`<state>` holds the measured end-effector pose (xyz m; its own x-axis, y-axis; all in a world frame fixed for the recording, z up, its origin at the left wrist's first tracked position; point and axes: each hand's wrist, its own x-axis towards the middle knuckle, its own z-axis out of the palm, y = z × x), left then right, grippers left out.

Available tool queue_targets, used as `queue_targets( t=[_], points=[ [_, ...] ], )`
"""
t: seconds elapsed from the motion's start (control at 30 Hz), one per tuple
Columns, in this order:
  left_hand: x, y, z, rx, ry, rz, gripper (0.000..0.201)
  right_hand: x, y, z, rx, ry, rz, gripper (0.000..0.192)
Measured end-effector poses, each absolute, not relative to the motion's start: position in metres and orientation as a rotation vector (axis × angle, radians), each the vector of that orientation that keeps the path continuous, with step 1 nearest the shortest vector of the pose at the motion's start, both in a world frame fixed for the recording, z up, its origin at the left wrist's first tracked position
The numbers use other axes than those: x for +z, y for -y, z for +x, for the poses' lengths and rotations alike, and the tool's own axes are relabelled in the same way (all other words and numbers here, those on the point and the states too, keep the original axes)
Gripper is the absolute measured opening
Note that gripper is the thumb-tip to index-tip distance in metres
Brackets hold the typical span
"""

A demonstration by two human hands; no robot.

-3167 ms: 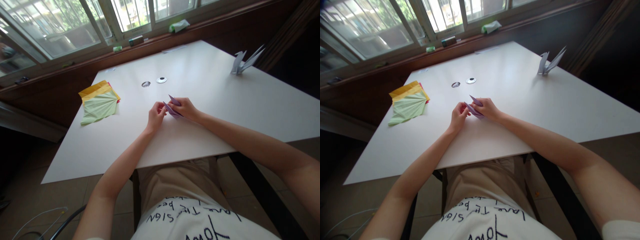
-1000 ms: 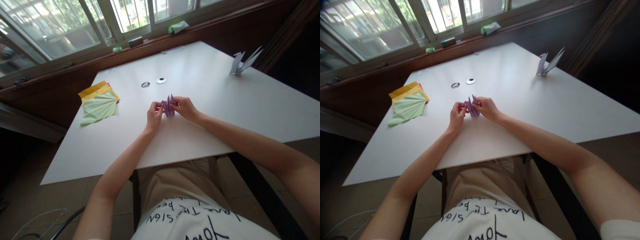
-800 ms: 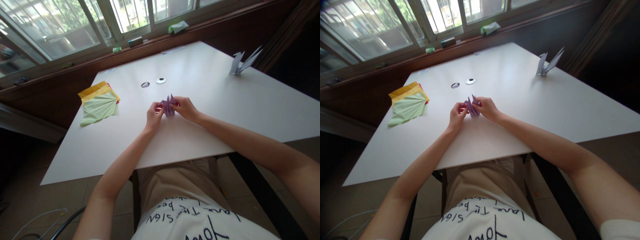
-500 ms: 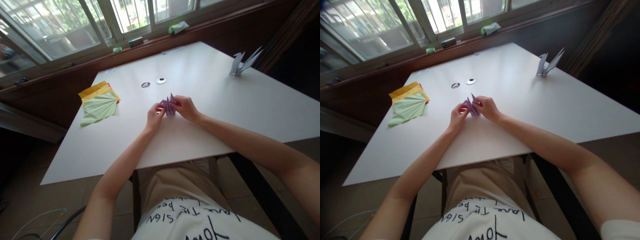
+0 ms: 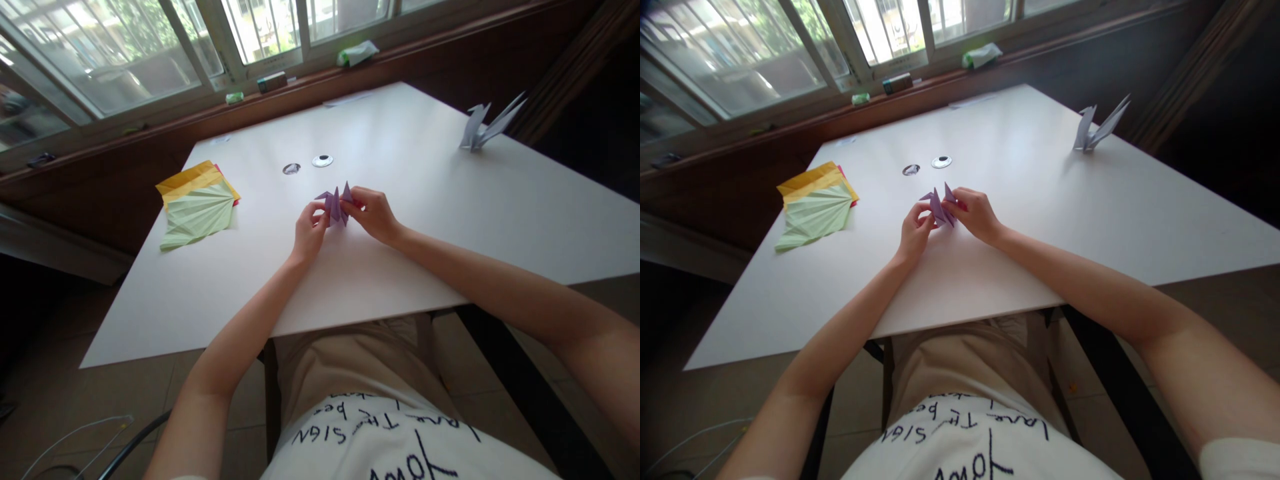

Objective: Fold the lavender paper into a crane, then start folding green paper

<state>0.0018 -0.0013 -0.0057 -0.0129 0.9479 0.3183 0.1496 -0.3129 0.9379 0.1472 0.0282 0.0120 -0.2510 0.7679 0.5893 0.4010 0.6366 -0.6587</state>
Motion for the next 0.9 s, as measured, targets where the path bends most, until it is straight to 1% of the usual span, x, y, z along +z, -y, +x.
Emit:
queue_targets(
  t=[0.17,0.23,0.4,0.57,0.9],
  points=[
    [-0.0055,0.0019,0.0,1.431,-1.25,1.58,0.009,0.0105,-0.0297,0.1475,0.506,1.885,-0.91,0.021],
    [-0.0057,0.0017,-0.0004,1.443,-1.262,1.583,0.008,0.0095,-0.0304,0.1476,0.521,1.882,-0.911,0.02],
    [-0.0075,0.0005,-0.0012,1.464,-1.259,1.584,0.007,0.0084,-0.0302,0.1472,0.573,1.888,-0.944,0.023],
    [-0.0084,-0.0007,-0.0022,1.483,-1.272,1.594,0.005,0.0085,-0.0286,0.1468,0.648,1.89,-0.934,0.021],
    [-0.0065,-0.0007,-0.0029,1.455,-1.343,1.579,0.008,0.007,-0.0293,0.1467,0.547,1.891,-0.93,0.028]
  ],
)
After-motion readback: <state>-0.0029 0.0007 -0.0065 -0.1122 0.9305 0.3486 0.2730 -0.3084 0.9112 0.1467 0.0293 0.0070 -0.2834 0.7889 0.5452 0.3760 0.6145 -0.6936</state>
